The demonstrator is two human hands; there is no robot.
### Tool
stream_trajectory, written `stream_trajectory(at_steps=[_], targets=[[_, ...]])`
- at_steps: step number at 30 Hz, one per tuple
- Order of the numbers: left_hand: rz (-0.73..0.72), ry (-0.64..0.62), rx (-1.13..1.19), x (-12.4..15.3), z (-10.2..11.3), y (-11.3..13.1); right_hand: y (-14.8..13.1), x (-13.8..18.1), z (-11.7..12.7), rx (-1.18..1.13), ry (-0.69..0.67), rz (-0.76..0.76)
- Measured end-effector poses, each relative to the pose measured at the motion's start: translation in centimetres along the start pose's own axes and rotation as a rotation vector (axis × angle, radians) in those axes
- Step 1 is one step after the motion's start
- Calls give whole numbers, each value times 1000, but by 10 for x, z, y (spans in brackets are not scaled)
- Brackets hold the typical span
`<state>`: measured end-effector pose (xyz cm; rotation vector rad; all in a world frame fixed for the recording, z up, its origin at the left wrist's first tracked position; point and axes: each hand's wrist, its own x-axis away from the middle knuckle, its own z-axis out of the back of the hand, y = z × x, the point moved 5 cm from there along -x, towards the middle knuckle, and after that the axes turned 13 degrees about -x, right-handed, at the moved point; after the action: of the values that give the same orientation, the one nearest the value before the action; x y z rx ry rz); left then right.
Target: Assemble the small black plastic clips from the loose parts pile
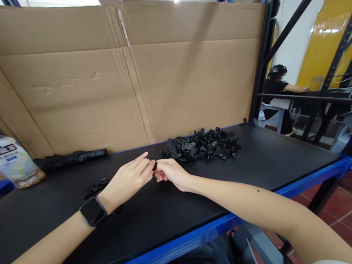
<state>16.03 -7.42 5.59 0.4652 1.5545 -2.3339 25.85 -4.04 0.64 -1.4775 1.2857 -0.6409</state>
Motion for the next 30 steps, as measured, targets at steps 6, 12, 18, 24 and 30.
stream_trajectory(at_steps=[6,12,18,24,30], targets=[[91,2,83,-3,4,-9,1,1,-3,114,-23,27],[336,-121,231,5,-3,-27,1,2,-13,-58,-157,-85],[566,-210,512,12,-17,-32,6,0,-11,-144,-201,-225],[526,-556,707,26,-33,-56,2,-5,8,-455,74,-152],[568,-1395,569,84,-44,-77,-1,-8,20,-565,177,-178]])
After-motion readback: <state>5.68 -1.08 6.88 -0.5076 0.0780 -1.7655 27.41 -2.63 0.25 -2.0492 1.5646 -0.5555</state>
